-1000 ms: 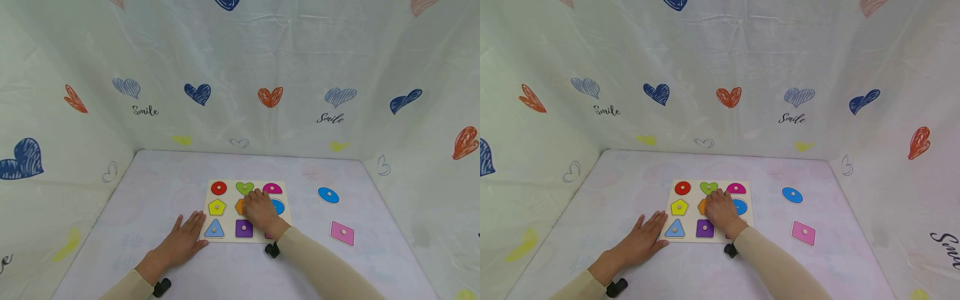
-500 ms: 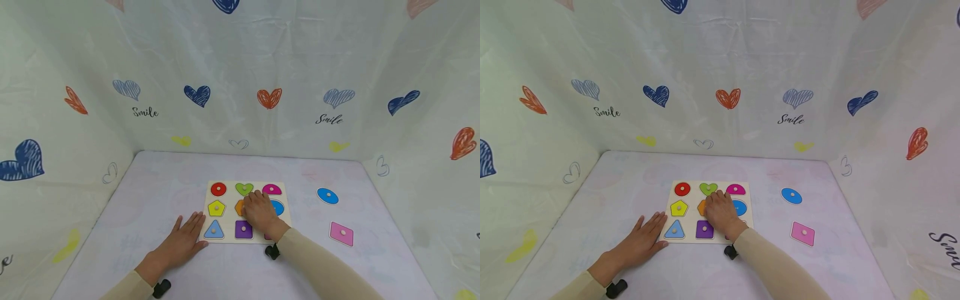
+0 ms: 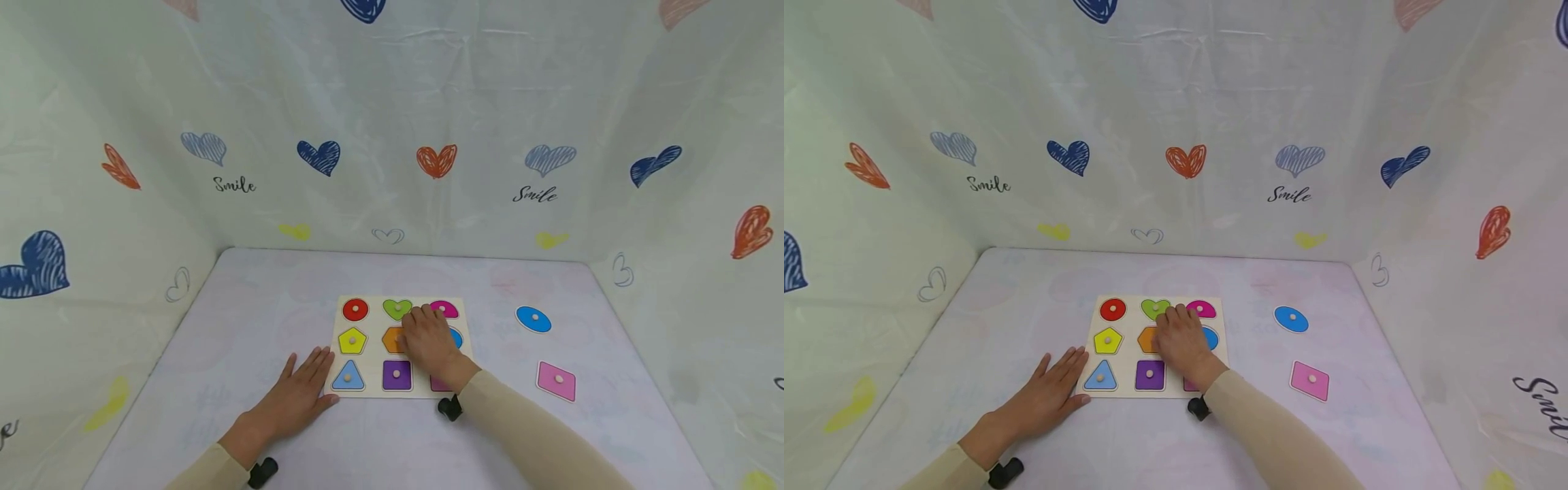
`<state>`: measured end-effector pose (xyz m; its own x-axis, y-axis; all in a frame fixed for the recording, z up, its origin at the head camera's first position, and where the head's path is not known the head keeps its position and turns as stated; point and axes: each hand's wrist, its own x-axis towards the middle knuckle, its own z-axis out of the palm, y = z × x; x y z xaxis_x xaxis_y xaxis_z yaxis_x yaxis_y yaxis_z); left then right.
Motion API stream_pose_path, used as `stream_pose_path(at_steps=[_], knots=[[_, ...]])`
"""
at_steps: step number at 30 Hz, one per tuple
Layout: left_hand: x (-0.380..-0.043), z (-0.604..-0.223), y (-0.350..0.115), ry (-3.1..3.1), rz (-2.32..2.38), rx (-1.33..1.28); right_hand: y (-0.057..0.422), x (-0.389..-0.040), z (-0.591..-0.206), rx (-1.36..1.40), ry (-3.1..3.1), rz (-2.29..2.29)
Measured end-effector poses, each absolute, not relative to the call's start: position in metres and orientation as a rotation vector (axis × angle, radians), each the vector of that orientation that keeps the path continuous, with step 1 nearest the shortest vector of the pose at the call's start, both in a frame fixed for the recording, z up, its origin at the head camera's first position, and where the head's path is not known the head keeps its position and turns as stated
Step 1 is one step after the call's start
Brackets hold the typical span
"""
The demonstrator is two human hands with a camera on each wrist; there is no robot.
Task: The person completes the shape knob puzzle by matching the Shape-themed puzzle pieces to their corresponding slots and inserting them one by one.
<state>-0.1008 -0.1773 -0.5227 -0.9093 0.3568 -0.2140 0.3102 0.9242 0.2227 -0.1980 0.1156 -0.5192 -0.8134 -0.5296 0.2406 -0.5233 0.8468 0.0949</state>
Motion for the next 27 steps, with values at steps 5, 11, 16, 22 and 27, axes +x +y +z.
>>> stream_pose_path(at_steps=[5,11,16,22,27], knots=[[-0.101,-0.523,-0.177,2.835,0.264,0.502,0.123,-0.199,-0.515,0.791,-2.739,0.006],[-0.101,-0.525,-0.177,2.840,0.250,0.497,0.130,-0.202,-0.510,0.722,-2.775,0.028],[-0.101,-0.525,-0.178,2.847,0.246,0.515,0.137,-0.203,-0.509,0.692,-2.749,0.023],[-0.100,-0.525,-0.178,2.850,0.241,0.527,0.148,-0.204,-0.510,0.671,-2.704,0.060],[-0.100,-0.525,-0.178,2.851,0.232,0.527,0.163,-0.204,-0.512,0.641,-2.691,0.091]])
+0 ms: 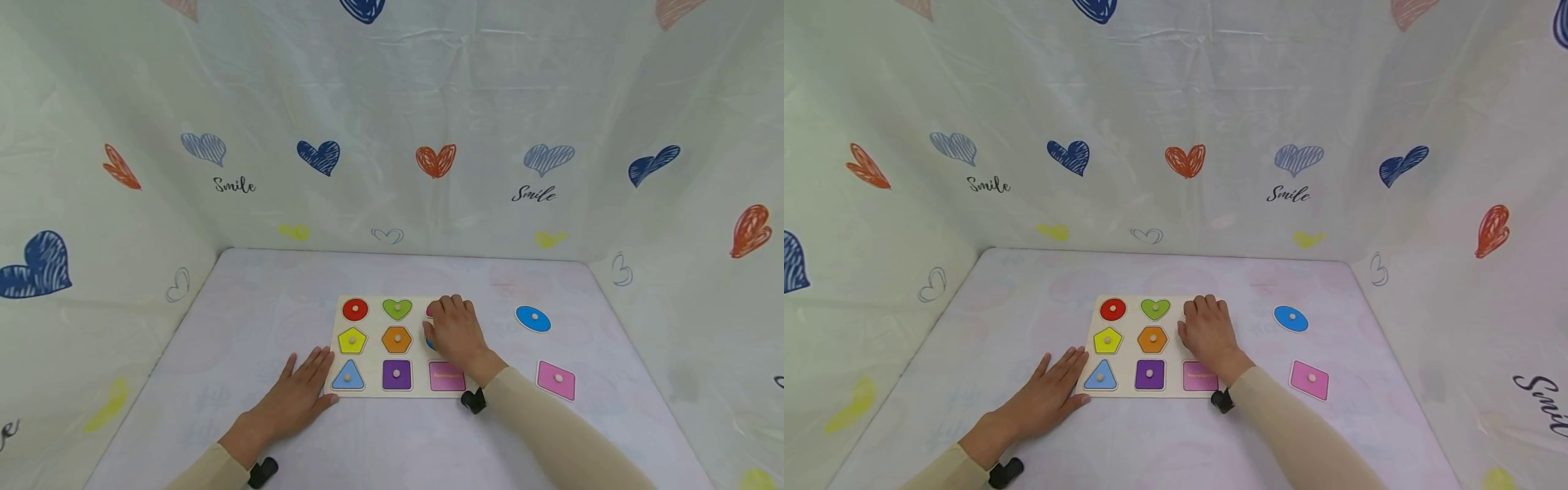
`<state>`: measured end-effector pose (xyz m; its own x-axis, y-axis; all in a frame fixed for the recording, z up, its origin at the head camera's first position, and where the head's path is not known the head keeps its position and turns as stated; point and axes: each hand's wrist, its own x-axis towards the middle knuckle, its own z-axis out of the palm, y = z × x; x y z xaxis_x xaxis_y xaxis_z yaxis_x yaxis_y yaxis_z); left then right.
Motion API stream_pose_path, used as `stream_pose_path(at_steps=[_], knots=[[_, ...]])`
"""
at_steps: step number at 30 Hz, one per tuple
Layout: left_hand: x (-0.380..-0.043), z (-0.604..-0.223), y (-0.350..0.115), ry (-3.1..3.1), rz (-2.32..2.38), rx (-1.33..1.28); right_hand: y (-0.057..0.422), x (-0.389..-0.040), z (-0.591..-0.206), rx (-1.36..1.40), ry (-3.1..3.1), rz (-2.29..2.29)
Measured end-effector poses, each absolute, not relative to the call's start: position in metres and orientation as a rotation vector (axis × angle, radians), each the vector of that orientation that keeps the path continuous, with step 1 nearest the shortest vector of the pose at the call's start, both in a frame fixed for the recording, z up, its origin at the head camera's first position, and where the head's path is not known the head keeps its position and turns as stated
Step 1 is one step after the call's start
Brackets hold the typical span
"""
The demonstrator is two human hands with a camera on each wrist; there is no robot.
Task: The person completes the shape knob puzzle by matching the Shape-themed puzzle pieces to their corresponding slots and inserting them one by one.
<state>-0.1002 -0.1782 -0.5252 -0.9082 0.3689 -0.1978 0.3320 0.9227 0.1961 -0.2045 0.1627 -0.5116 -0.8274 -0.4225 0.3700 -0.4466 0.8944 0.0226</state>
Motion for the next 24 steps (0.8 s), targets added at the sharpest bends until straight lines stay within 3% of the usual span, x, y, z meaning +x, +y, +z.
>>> stream_pose_path(at_steps=[12,24], knots=[[-0.101,-0.522,-0.177,2.835,0.231,0.505,0.223,-0.209,-0.506,0.399,-2.840,0.082],[-0.102,-0.525,-0.178,2.842,0.238,0.504,0.317,-0.221,-0.510,0.224,-2.845,0.168]])
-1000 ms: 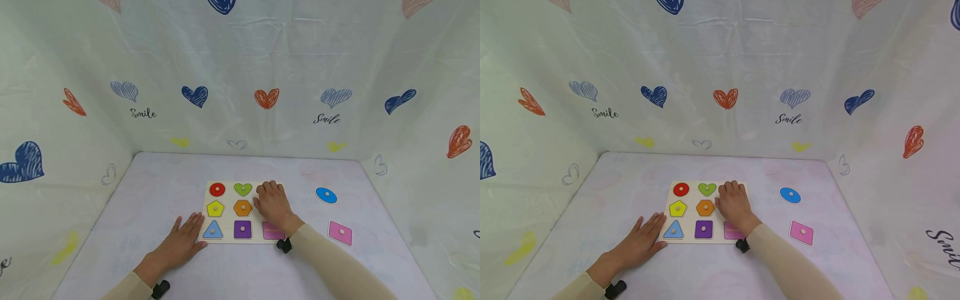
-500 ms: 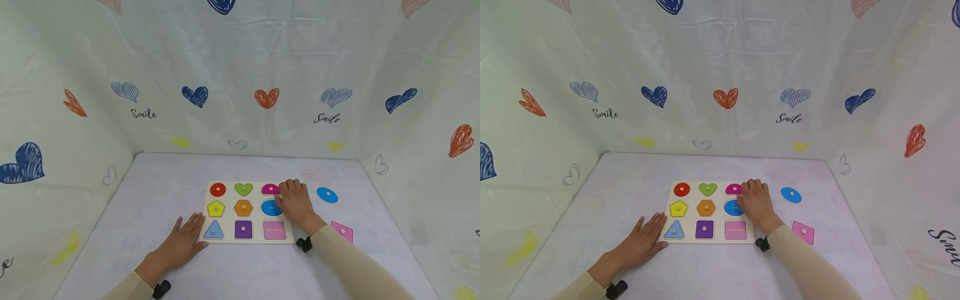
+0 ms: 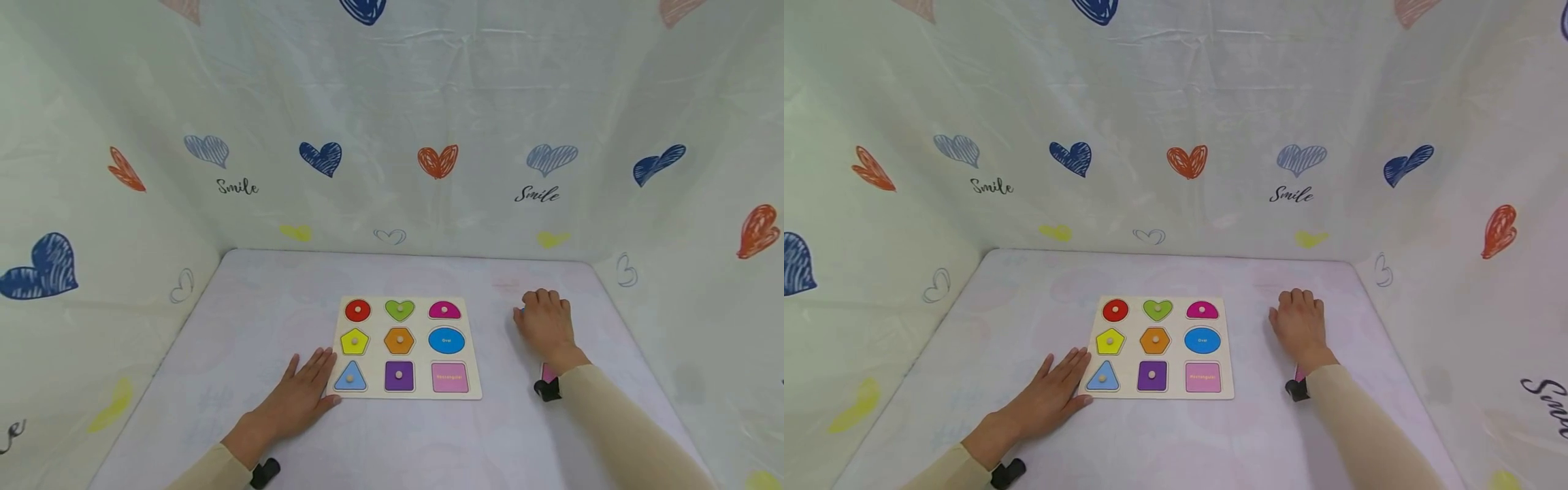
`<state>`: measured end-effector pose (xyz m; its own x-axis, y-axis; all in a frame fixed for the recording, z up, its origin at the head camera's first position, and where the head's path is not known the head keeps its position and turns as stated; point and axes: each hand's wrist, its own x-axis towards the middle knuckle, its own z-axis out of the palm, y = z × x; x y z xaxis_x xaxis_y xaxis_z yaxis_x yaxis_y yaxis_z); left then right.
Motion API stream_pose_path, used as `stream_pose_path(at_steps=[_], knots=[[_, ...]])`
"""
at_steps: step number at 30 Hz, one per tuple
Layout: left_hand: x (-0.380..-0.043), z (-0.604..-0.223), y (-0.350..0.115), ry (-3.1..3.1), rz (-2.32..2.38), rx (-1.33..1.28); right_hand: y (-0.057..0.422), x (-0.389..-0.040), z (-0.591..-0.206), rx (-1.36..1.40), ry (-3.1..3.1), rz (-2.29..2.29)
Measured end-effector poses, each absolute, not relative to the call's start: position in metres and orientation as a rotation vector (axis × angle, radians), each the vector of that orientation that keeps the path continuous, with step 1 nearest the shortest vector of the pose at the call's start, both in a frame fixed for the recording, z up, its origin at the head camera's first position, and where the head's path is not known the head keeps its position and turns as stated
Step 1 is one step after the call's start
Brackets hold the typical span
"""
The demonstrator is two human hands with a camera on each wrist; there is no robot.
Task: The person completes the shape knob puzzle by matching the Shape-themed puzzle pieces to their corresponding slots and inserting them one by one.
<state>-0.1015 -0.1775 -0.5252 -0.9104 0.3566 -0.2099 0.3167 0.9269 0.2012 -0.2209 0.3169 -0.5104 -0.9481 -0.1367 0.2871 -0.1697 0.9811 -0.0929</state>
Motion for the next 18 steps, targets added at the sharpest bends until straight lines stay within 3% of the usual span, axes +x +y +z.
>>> stream_pose_path(at_steps=[7,18], knots=[[-0.100,-0.523,-0.177,2.840,0.253,0.504,0.348,-0.219,-0.524,0.137,-2.932,0.132],[-0.102,-0.522,-0.177,2.841,0.199,0.514,0.352,-0.219,-0.530,0.120,-2.969,0.093]])
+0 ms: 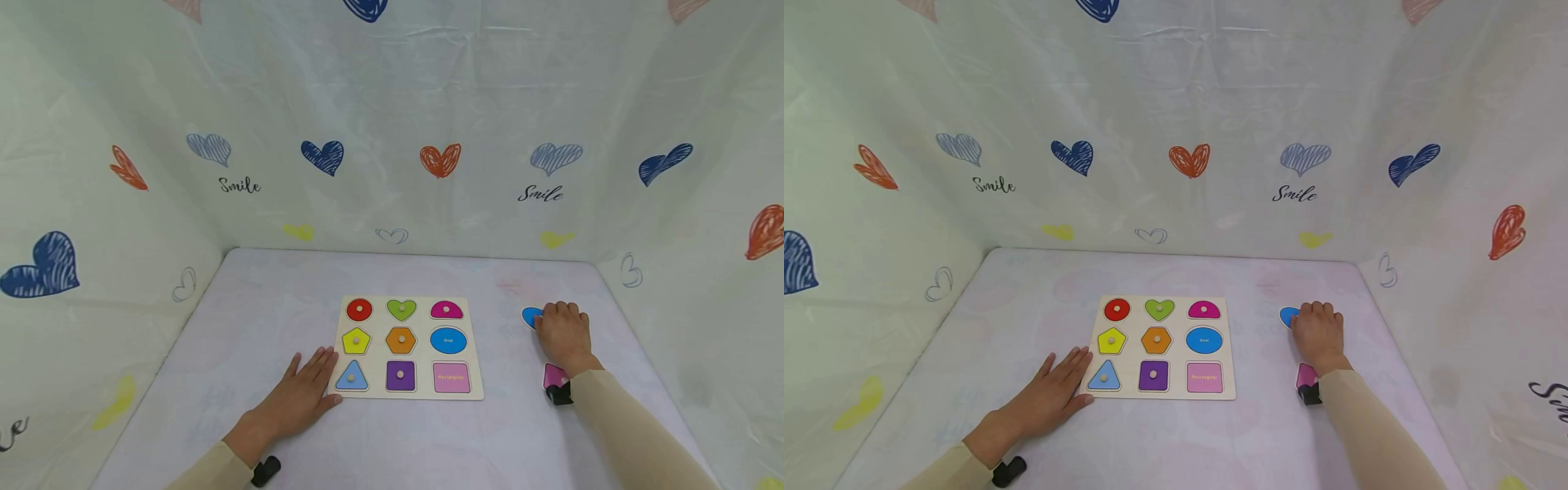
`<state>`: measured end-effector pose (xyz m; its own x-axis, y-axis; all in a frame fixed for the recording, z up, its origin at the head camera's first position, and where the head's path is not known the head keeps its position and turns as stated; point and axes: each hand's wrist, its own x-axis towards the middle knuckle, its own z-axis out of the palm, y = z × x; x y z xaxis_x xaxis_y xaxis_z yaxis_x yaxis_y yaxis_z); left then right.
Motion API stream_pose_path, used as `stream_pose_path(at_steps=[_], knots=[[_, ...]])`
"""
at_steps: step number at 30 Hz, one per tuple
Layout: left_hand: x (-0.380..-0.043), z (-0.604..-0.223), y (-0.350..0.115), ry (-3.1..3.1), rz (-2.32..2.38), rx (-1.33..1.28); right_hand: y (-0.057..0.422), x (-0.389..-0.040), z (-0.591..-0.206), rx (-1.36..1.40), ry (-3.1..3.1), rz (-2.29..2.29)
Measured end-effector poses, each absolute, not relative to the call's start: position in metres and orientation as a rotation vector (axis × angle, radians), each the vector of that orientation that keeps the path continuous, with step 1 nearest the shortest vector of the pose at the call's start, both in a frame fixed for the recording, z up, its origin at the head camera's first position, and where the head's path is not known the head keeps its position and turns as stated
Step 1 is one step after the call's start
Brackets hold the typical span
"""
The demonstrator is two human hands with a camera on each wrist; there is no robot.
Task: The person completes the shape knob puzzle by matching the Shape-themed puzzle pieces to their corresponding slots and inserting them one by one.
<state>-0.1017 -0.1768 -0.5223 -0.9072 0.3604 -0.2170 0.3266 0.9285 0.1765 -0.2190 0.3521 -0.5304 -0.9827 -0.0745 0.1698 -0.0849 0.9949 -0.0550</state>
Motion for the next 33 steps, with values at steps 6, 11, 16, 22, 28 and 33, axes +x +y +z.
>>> stream_pose_path(at_steps=[6,11,16,22,28,33], knots=[[-0.102,-0.523,-0.177,2.842,0.183,0.515,0.352,-0.219,-0.530,0.073,-2.980,0.129],[-0.103,-0.525,-0.177,2.841,0.168,0.511,0.351,-0.219,-0.531,0.042,-2.994,0.154],[-0.103,-0.526,-0.177,2.835,0.189,0.511,0.346,-0.220,-0.528,0.042,-2.958,0.146],[-0.102,-0.526,-0.178,2.827,0.211,0.496,0.333,-0.222,-0.524,0.121,-2.915,0.106],[-0.102,-0.524,-0.177,2.834,0.208,0.508,0.315,-0.223,-0.522,0.205,-2.868,0.054],[-0.102,-0.524,-0.177,2.834,0.209,0.508,0.295,-0.221,-0.519,0.266,-2.817,0.056]])
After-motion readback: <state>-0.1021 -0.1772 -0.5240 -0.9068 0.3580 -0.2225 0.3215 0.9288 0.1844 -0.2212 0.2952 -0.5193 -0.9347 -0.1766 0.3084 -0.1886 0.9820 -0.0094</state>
